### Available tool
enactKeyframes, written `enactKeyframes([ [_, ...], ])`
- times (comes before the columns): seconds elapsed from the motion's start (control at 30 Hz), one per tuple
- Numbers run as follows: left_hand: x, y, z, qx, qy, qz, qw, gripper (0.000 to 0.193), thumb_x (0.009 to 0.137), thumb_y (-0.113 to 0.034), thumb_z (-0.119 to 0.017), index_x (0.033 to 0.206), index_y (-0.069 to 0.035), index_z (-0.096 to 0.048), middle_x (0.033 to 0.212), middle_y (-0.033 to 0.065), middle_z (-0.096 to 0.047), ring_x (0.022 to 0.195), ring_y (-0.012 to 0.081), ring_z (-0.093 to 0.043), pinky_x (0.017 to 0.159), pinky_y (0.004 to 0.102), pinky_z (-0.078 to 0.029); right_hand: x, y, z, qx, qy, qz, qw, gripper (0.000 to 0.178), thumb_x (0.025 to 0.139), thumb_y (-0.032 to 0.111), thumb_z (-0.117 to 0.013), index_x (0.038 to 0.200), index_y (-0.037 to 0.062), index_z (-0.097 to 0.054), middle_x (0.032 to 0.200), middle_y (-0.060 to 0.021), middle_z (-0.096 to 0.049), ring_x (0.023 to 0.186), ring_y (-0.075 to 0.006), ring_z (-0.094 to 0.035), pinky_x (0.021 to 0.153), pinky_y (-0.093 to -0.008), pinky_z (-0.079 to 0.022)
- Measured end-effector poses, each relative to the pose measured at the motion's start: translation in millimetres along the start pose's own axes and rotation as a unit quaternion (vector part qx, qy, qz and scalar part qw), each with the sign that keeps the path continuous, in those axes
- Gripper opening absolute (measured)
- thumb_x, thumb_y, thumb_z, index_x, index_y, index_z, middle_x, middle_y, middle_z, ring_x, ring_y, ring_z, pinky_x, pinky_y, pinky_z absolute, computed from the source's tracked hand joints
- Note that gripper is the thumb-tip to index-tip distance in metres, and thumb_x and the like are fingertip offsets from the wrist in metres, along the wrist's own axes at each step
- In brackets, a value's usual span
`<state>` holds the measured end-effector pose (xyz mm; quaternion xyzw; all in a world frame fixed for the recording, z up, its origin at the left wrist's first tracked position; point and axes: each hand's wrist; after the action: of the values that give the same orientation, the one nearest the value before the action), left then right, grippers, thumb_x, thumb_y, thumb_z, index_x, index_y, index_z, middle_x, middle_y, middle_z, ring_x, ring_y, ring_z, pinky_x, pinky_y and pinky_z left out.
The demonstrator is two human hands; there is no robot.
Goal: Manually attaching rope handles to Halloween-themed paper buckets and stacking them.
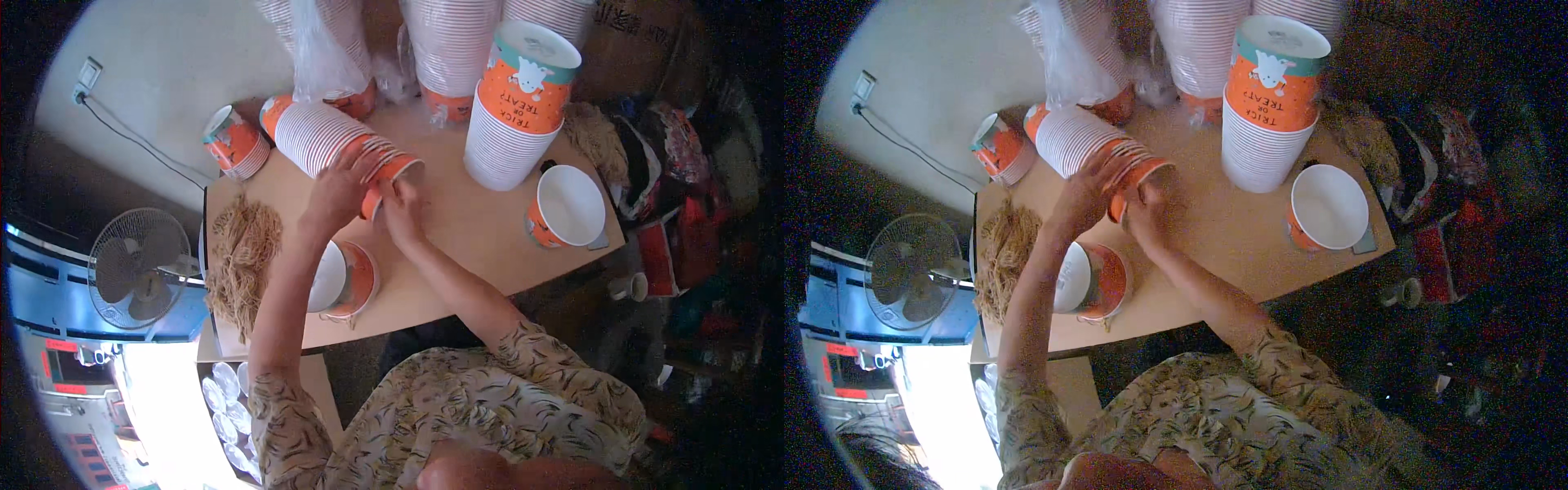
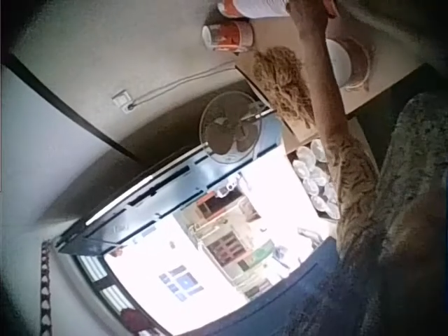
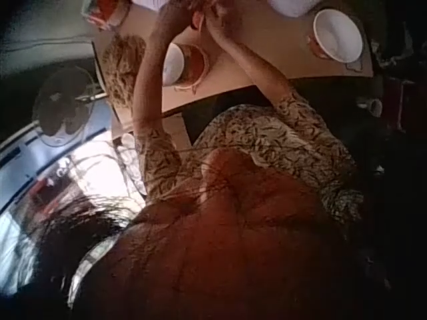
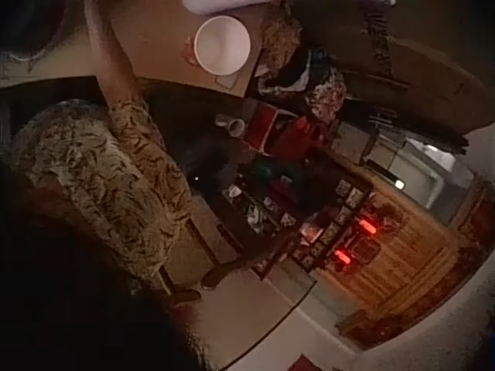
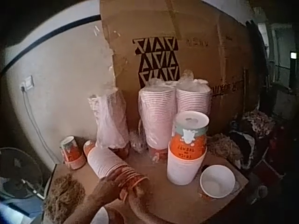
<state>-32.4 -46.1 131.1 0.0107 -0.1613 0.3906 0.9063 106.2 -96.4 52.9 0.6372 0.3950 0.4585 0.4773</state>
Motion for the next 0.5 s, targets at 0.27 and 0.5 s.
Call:
enactKeyframes([
  [0.27, -3.5, -19.9, 18.9, -0.166, 0.029, 0.075, 0.983, 0.053, 0.093, -0.015, -0.067, 0.142, -0.005, -0.050, 0.148, 0.0201, -0.049, 0.132, 0.0392, -0.052, 0.107, 0.0449, -0.048, -44.1, 21.2, 103.3, 0.043, -0.027, -0.019, 0.999, 0.025, 0.101, 0.024, -0.060, 0.099, -0.0006, -0.067, 0.090, -0.0031, -0.065, 0.085, -0.0092, -0.060, 0.074, -0.0279, -0.048],
  [0.5, -85.6, -105.9, 62.0, -0.545, -0.207, 0.191, 0.790, 0.089, 0.091, -0.032, -0.075, 0.159, -0.004, -0.024, 0.160, 0.0191, -0.035, 0.149, 0.0307, -0.033, 0.120, 0.0477, -0.028, -39.6, 67.1, 171.3, 0.513, 0.025, -0.178, 0.839, 0.033, 0.104, 0.023, -0.053, 0.122, -0.0028, -0.060, 0.120, -0.0164, -0.068, 0.113, -0.0261, -0.066, 0.102, -0.0428, -0.052],
])
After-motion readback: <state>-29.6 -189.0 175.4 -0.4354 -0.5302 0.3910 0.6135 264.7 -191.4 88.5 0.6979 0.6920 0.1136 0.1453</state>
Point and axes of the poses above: each hand's wrist, its own x-axis towards the middle knuckle, its own z-axis out of the back of the hand, y = z × x
